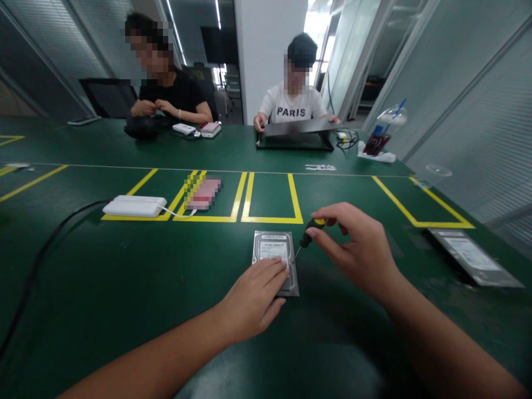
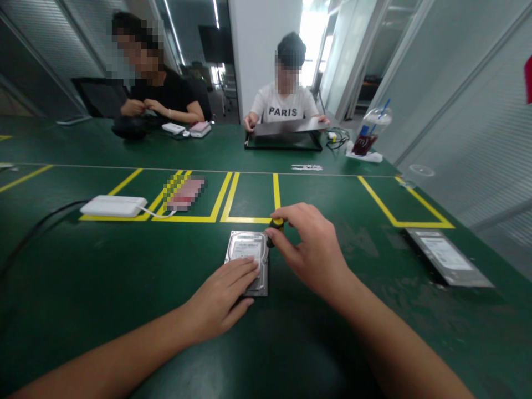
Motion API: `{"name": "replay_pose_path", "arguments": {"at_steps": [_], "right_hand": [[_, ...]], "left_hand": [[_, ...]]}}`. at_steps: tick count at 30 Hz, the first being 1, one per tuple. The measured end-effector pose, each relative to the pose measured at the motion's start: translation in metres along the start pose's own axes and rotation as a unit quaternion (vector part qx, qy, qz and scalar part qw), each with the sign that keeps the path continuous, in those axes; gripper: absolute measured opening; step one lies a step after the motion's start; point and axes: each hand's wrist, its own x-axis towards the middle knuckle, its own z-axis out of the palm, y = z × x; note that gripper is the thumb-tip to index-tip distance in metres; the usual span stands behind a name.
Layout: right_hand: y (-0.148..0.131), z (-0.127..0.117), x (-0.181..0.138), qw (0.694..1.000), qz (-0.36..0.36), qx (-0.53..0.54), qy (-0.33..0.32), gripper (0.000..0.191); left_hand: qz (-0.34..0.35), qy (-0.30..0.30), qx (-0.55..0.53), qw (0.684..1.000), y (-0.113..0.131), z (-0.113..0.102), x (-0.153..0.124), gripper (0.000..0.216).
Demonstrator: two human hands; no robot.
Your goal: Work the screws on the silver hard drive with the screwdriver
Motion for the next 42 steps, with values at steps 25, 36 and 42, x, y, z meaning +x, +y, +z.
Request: {"name": "replay_pose_path", "arguments": {"at_steps": [25, 36, 42], "right_hand": [[-0.002, 0.005, -0.001, 0.999, -0.008, 0.032, 0.006, 0.015], [-0.004, 0.006, -0.001, 0.999, -0.019, 0.039, 0.027, 0.014], [-0.003, 0.006, -0.003, 0.999, -0.018, 0.033, 0.033, 0.017]], "left_hand": [[-0.003, -0.005, -0.003, 1.000, 0.001, -0.002, 0.001, 0.054], [-0.003, -0.013, 0.004, 1.000, 0.002, -0.003, 0.001, 0.054], [-0.007, -0.012, 0.005, 1.000, 0.001, -0.002, 0.002, 0.054]]}}
